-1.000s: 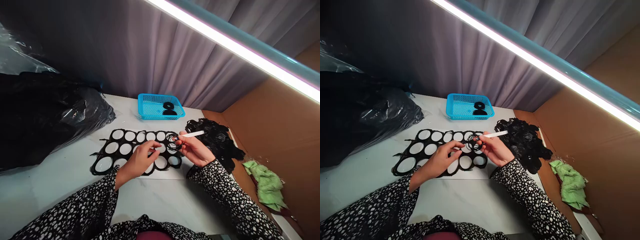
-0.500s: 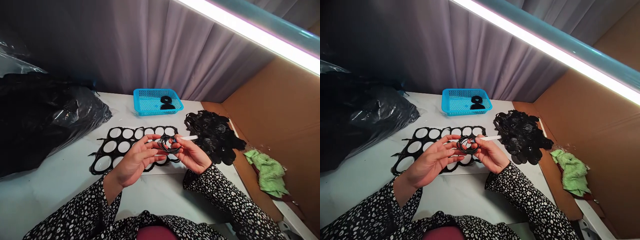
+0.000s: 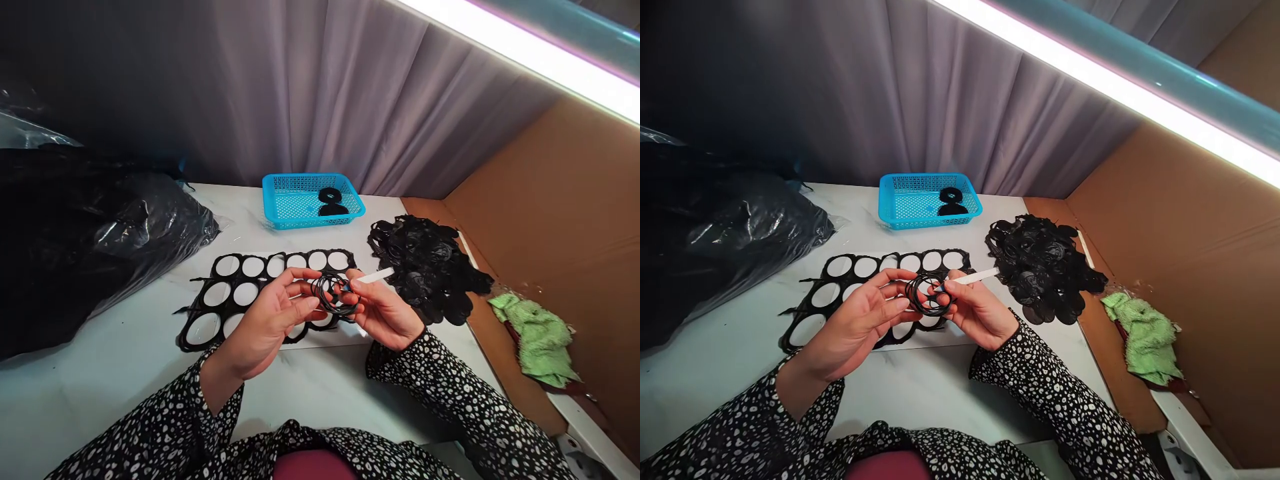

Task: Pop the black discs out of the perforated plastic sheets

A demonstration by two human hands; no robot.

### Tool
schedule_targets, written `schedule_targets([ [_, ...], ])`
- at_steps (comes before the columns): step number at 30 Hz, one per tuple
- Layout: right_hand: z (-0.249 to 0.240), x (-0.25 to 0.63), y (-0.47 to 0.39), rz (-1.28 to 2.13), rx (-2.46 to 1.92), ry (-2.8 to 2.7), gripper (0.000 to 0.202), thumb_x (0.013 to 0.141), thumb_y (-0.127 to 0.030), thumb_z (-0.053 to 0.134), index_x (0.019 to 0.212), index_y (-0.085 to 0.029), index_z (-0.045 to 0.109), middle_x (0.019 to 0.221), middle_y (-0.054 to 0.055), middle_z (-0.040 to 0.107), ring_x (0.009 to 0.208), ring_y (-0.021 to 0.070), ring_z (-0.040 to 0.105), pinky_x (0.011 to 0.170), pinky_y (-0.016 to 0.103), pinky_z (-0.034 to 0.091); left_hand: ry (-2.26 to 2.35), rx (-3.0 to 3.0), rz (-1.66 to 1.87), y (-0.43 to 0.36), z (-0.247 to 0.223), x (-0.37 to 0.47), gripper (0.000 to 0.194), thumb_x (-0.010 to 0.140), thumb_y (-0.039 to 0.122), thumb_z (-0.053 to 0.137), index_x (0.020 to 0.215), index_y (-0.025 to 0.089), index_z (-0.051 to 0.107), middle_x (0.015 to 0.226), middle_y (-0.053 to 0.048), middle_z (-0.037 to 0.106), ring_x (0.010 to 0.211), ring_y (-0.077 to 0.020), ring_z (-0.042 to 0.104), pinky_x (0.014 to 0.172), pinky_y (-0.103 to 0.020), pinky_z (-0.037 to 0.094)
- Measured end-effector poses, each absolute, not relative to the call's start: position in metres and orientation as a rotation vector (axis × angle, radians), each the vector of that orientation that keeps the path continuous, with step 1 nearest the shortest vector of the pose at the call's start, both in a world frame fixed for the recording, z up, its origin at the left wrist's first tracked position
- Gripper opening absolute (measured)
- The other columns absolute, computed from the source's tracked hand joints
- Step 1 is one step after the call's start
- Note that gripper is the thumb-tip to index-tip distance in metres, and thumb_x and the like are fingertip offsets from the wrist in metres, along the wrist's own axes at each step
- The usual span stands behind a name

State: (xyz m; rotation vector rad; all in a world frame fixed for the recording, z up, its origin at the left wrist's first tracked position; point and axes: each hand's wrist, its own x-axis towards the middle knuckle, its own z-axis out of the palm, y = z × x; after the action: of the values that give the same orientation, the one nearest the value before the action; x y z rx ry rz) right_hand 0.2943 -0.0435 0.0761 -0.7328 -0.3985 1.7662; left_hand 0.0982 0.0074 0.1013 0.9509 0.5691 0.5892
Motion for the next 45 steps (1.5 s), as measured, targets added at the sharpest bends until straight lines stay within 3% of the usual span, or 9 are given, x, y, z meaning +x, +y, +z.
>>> schedule_targets([
  [9, 0.0755, 0.2928, -0.044, 1.765, -0.758, -0.422, 0.034, 0.076, -0.023, 0.08, 0.073, -0.018, 0.046, 0.079, 0.0, 0.064, 0.063, 0.0041, 0.057, 0.055, 0.011, 0.045, 0.578, 1.011, 0.627, 0.0082, 0.0942, 0.0987, 0.031, 0.087, 0.017, 0.069, 0.115, 0.018, 0.055, 0.108, -0.006, 0.066, 0.095, -0.0145, 0.064, 0.086, -0.028, 0.053],
  [45, 0.0695, 0.2872, -0.0448, 1.815, -0.719, -0.383, 0.033, 0.078, -0.02, 0.078, 0.075, -0.017, 0.046, 0.084, 0.003, 0.068, 0.063, 0.0036, 0.059, 0.055, 0.011, 0.045, 0.585, 0.95, 0.615, 0.0046, 0.0989, 0.0967, 0.024, 0.09, 0.026, 0.068, 0.111, 0.02, 0.06, 0.098, -0.005, 0.066, 0.087, -0.0149, 0.064, 0.082, -0.029, 0.05],
])
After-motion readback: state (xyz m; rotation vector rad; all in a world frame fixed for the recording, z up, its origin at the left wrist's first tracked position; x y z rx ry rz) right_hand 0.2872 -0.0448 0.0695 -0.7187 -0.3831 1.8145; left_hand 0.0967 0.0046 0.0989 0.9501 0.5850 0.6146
